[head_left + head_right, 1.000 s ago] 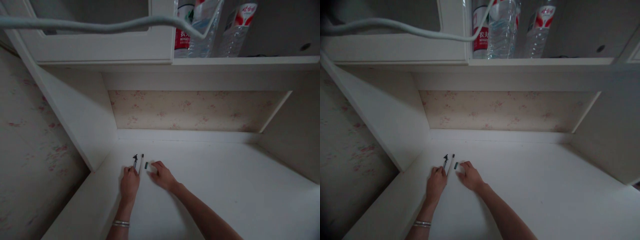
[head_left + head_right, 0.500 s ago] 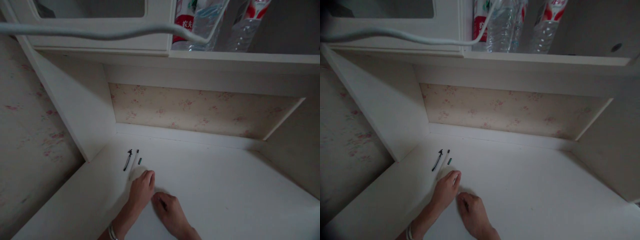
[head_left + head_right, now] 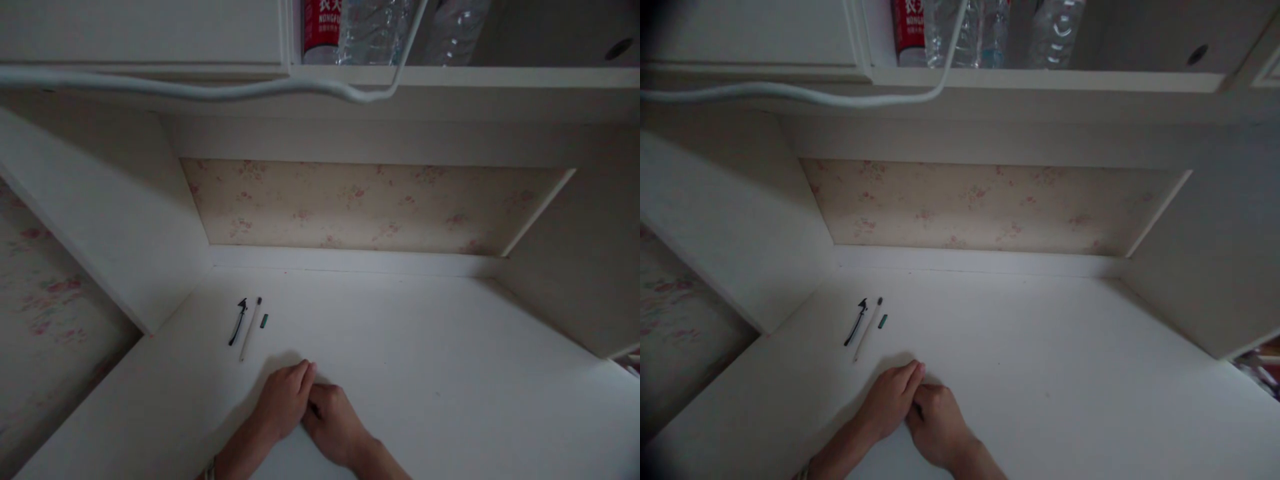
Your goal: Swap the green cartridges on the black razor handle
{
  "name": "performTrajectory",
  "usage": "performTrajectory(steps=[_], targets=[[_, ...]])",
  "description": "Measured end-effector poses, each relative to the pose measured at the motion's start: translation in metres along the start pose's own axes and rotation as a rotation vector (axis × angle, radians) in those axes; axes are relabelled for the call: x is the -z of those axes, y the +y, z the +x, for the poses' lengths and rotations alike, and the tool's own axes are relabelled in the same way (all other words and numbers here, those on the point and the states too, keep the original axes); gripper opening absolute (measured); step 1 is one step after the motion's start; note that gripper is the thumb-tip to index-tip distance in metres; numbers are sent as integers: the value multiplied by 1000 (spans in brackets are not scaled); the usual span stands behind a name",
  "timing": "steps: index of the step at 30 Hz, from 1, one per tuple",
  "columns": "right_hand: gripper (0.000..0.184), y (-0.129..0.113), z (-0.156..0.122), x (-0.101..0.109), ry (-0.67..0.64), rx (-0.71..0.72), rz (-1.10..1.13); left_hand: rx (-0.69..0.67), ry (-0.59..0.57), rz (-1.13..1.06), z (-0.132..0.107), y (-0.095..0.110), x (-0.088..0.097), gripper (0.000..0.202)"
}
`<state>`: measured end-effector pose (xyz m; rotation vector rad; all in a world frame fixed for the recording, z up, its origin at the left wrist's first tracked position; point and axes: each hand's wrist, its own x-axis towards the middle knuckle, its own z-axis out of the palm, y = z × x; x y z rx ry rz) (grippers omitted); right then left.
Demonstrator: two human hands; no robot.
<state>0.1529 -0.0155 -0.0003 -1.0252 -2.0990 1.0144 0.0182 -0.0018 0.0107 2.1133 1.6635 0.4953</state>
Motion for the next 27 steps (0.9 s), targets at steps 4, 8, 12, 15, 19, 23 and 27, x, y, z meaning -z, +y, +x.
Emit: performTrajectory(steps=[4,8,12,15,19,23,27], targets=[[23,1,0,0,21,12,4,-12,3,8,-1,0,-1,42],[23,1,0,0,11,0,-18,-8,4,31,-2,-1,-2,42],[23,-2,0,2,-15,-18,-49,21,-22,24,-2,1,1,41],[24,-2,0,2,-37,-29,-66,23,-34,35,-2,3,3,40],[25,0,0,1,-39,-26,-50,-13,-25,65,-2,3,4,39],[26,1,0,0,-25,-14,-23,-30,-13,87,-2,2,3,38],[31,3,0,-1,-29,-18,-18,-22,-18,89,-2,1,1,37]])
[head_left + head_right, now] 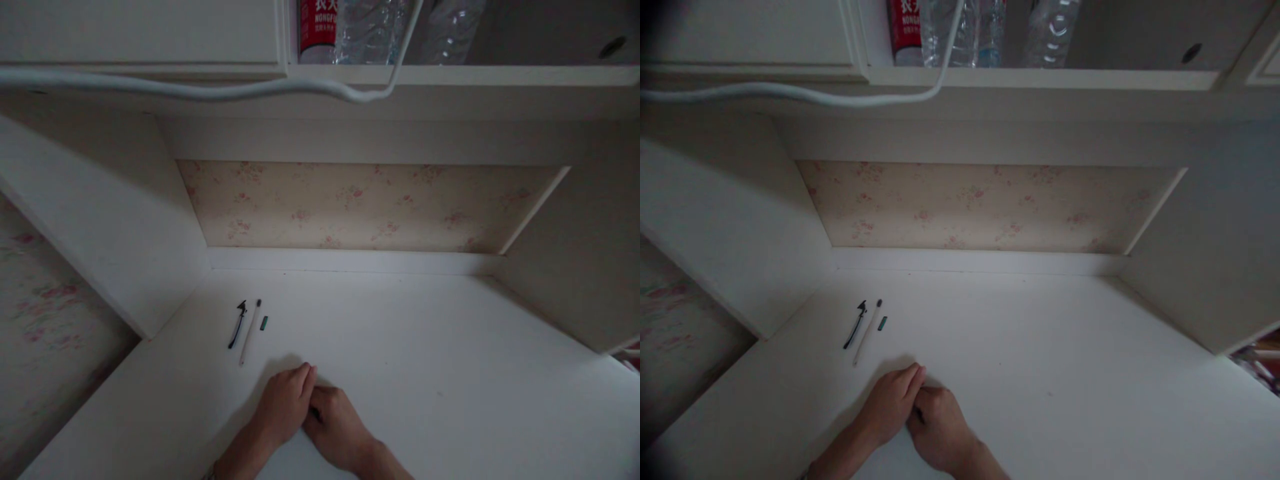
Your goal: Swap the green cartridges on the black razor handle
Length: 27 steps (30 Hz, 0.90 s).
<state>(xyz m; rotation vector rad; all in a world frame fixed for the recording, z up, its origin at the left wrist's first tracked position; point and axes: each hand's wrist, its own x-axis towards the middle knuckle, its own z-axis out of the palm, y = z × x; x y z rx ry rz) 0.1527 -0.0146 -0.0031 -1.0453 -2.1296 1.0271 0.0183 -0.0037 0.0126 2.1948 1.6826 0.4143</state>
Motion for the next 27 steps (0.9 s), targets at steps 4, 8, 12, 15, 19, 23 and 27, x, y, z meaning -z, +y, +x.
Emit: performTrajectory(steps=[4,8,12,15,19,23,27], targets=[[28,1,0,0,0,7,-1,-1,10,-8,0,-1,-1,38],[26,1,0,-1,6,10,-8,-7,10,-9,1,-1,-1,39],[26,1,0,0,18,23,-9,-16,12,-11,1,0,0,38],[24,1,0,0,20,31,-6,-14,8,-1,0,0,1,38],[25,0,-1,-1,28,27,-5,-20,11,-3,-1,0,1,38],[25,-1,-1,0,34,23,0,-20,14,-18,-1,0,1,37],[25,-1,-1,0,29,34,-3,-9,2,-8,-1,1,2,38]])
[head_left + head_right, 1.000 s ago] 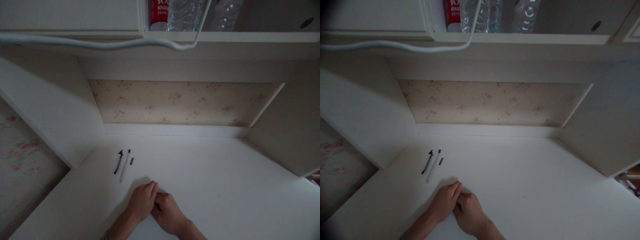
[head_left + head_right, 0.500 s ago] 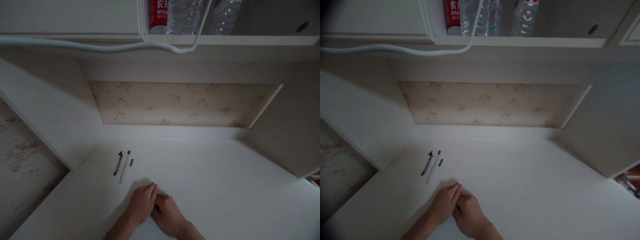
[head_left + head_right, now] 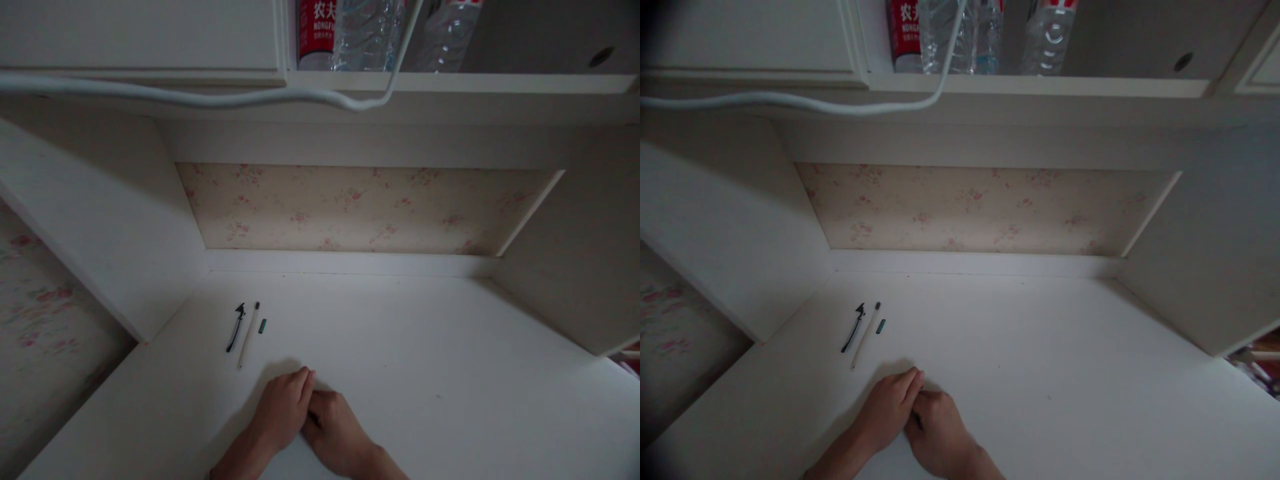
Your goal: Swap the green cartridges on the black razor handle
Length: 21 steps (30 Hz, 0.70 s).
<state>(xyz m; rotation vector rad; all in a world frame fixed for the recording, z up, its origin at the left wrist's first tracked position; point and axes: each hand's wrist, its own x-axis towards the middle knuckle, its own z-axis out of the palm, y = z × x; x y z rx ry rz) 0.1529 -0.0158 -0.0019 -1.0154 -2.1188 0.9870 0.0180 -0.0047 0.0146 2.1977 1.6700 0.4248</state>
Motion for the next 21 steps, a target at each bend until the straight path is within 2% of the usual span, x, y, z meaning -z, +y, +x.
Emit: performTrajectory(steps=[21], targets=[[22,4,1,-2,19,14,-21,-27,4,16,0,-1,0,41]])
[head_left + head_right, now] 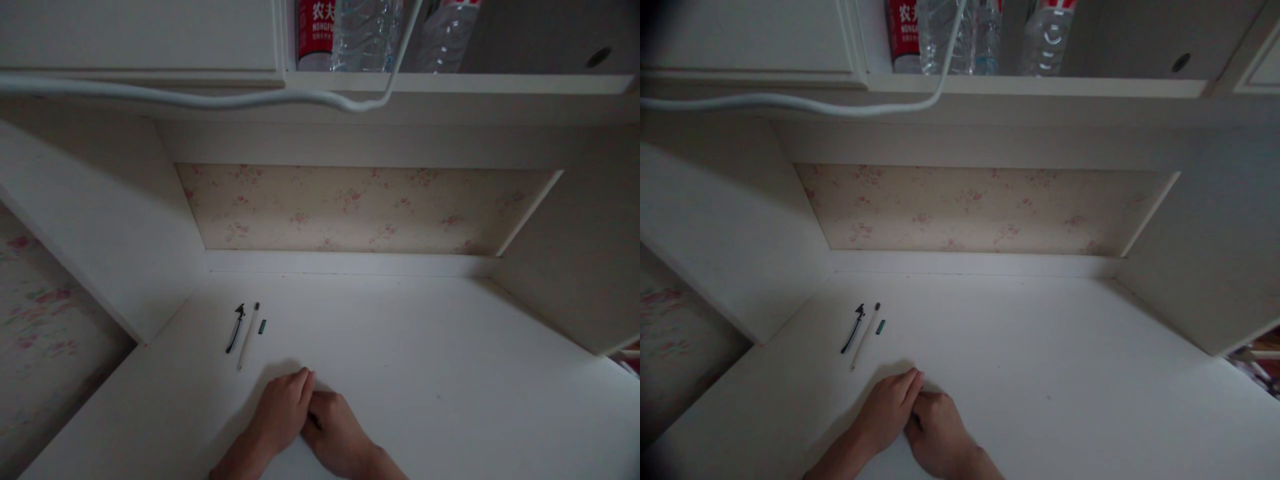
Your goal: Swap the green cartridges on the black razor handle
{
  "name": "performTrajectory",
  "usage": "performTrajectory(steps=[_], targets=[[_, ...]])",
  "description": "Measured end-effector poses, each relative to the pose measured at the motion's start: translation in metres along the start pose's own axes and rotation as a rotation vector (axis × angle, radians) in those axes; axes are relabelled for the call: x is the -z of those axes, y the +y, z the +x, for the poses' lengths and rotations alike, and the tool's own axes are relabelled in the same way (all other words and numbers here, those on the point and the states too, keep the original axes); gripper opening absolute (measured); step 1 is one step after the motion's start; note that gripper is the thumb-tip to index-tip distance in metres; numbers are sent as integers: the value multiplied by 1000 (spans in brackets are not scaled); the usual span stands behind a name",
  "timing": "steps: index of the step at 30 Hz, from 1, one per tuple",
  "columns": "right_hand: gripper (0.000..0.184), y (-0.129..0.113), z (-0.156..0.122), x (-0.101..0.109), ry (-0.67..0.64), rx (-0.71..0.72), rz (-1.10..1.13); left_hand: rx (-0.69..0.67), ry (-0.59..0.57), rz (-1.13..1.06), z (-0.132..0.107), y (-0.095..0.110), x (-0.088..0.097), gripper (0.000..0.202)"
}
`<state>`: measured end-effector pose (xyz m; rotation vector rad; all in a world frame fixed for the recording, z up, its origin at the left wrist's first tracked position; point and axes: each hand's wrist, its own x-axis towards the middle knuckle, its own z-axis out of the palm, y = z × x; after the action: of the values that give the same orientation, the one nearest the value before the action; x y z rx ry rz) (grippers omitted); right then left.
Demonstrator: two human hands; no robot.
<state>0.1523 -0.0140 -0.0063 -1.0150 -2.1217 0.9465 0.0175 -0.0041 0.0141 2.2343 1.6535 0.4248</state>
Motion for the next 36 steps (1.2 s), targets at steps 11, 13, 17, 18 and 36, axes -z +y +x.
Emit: performTrajectory(steps=[11,13,17,18,36], targets=[[26,-1,0,-1,-6,10,20,7,-1,9,-1,0,-1,41],[27,-1,0,-1,-8,4,24,3,2,12,0,0,-1,41],[25,-2,-1,0,-20,-17,6,-1,1,5,0,0,0,40],[25,-2,-1,0,-23,-21,-2,0,-1,4,0,0,0,40],[24,-4,-1,2,-30,-21,-25,19,-22,7,-1,2,3,41]])
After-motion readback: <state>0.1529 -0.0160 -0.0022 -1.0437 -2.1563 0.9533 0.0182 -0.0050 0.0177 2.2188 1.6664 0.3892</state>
